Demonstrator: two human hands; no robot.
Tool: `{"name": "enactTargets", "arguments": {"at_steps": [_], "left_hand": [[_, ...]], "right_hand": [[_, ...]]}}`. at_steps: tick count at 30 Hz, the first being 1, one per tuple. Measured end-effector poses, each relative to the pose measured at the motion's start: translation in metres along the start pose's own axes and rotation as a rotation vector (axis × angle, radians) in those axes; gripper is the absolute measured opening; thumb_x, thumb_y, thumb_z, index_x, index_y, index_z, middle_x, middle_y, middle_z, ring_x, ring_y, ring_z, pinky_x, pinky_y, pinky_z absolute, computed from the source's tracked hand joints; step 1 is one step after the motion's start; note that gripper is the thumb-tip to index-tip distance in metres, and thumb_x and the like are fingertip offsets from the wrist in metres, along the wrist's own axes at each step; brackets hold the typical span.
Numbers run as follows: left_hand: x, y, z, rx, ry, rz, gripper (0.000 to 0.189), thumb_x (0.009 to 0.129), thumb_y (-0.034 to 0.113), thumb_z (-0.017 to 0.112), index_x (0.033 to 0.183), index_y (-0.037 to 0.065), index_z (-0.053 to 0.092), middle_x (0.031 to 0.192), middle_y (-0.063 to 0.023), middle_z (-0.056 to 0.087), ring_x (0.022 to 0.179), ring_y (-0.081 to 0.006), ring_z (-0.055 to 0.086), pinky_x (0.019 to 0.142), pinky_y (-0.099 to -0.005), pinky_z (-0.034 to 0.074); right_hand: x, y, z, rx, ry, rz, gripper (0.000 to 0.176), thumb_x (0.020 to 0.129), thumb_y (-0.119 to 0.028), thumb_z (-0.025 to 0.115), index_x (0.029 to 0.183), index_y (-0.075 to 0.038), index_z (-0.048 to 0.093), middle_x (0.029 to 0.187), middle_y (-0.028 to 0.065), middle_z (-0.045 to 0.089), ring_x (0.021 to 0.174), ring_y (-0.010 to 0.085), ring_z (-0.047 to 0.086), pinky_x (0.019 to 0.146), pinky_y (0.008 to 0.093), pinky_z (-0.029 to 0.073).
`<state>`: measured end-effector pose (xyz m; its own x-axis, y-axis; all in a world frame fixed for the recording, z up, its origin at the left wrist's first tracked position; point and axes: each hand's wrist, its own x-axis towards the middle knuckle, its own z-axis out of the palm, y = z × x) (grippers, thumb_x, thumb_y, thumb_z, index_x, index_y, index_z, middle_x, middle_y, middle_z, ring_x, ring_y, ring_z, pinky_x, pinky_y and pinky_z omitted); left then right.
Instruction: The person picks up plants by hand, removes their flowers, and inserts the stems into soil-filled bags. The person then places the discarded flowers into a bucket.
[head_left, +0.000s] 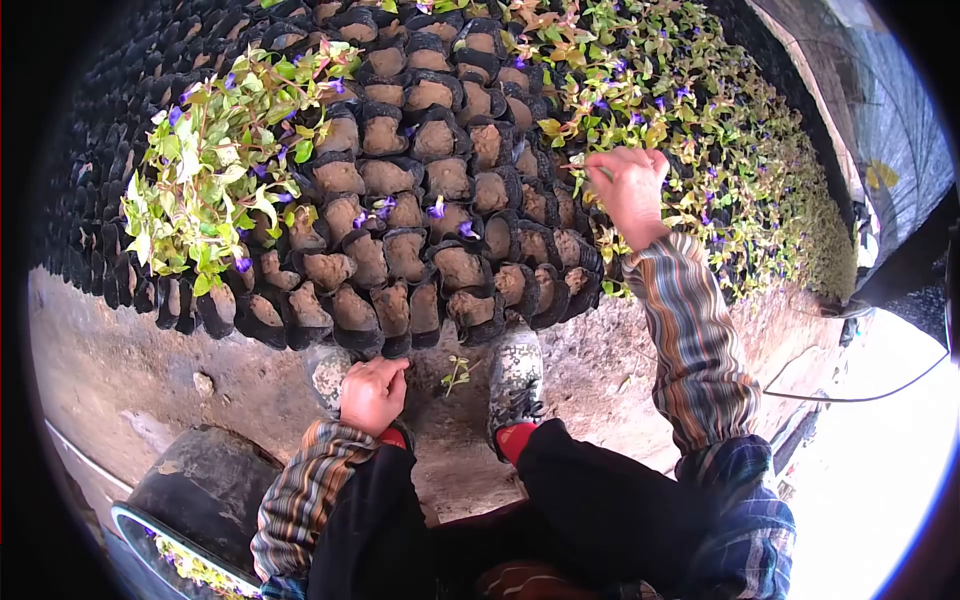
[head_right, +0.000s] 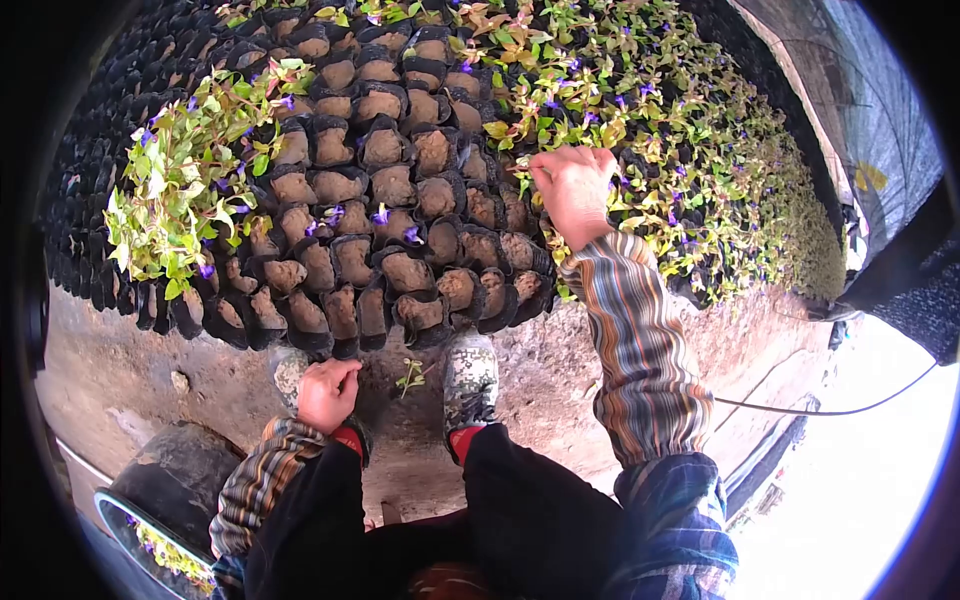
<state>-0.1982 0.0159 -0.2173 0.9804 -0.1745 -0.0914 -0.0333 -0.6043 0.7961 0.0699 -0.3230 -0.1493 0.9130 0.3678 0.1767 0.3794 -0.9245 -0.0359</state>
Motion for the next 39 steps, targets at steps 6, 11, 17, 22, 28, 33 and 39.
{"name": "enactTargets", "arguments": {"at_steps": [6, 11, 17, 22, 28, 33, 39], "left_hand": [[0.000, 0.000, 0.002, 0.017, 0.003, 0.003, 0.013, 0.075, 0.002, 0.066, 0.087, 0.006, 0.068, 0.076, -0.0091, 0.067, 0.069, -0.0278, 0.064, 0.063, -0.0380, 0.047], [0.000, -0.001, 0.003, 0.023, -0.007, 0.005, 0.014, 0.074, 0.002, 0.067, 0.087, 0.007, 0.068, 0.075, -0.0089, 0.067, 0.069, -0.0275, 0.064, 0.064, -0.0380, 0.047], [0.002, 0.002, 0.001, -0.020, -0.035, -0.025, 0.012, 0.076, 0.002, 0.067, 0.087, 0.006, 0.070, 0.077, -0.0107, 0.068, 0.070, -0.0290, 0.065, 0.065, -0.0381, 0.048], [0.000, 0.000, -0.003, -0.016, -0.019, -0.036, 0.012, 0.076, 0.004, 0.067, 0.088, 0.007, 0.069, 0.073, -0.0084, 0.065, 0.066, -0.0275, 0.063, 0.062, -0.0368, 0.047], [-0.002, -0.003, -0.002, -0.043, 0.016, -0.017, 0.013, 0.077, 0.003, 0.066, 0.089, 0.007, 0.068, 0.076, -0.0087, 0.066, 0.069, -0.0281, 0.064, 0.063, -0.0370, 0.048], [-0.005, -0.005, -0.001, -0.061, 0.050, -0.005, 0.013, 0.078, 0.004, 0.064, 0.090, 0.007, 0.068, 0.079, -0.0096, 0.067, 0.072, -0.0290, 0.065, 0.067, -0.0381, 0.050], [-0.004, -0.006, -0.002, -0.102, 0.042, -0.033, 0.013, 0.078, 0.005, 0.065, 0.090, 0.006, 0.068, 0.083, -0.0097, 0.068, 0.074, -0.0292, 0.065, 0.070, -0.0384, 0.050]], "right_hand": [[0.007, 0.014, 0.029, -0.232, -0.066, -0.182, 0.003, 0.076, -0.015, 0.070, 0.076, -0.017, 0.068, 0.075, -0.0017, 0.059, 0.087, 0.0206, 0.056, 0.092, 0.0419, 0.032], [0.006, 0.016, 0.040, -0.258, -0.111, -0.232, 0.003, 0.076, -0.015, 0.069, 0.074, -0.015, 0.067, 0.075, -0.0005, 0.057, 0.088, 0.0207, 0.055, 0.093, 0.0426, 0.032], [0.016, 0.004, 0.041, -0.348, -0.290, -0.194, 0.005, 0.076, -0.012, 0.066, 0.079, -0.015, 0.069, 0.080, 0.0010, 0.059, 0.095, 0.0220, 0.054, 0.098, 0.0453, 0.030], [0.050, -0.094, 0.015, 0.175, 0.082, -0.272, 0.019, 0.074, -0.017, 0.074, 0.092, -0.013, 0.068, 0.096, 0.0007, 0.060, 0.100, 0.0236, 0.054, 0.094, 0.0428, 0.033], [0.085, -0.257, 0.045, 0.657, -0.113, -0.376, 0.017, 0.077, -0.029, 0.072, 0.084, -0.013, 0.069, 0.090, 0.0037, 0.064, 0.094, 0.0210, 0.055, 0.090, 0.0397, 0.032], [0.065, -0.264, 0.063, 0.659, -0.199, -0.330, 0.012, 0.079, -0.023, 0.071, 0.085, -0.014, 0.067, 0.074, 0.0005, 0.063, 0.083, 0.0193, 0.058, 0.087, 0.0380, 0.031], [0.014, -0.170, -0.006, 0.946, -0.654, 0.083, 0.018, 0.082, -0.013, 0.071, 0.095, -0.001, 0.070, 0.081, 0.0017, 0.068, 0.075, 0.0064, 0.059, 0.071, 0.0251, 0.049]]}}
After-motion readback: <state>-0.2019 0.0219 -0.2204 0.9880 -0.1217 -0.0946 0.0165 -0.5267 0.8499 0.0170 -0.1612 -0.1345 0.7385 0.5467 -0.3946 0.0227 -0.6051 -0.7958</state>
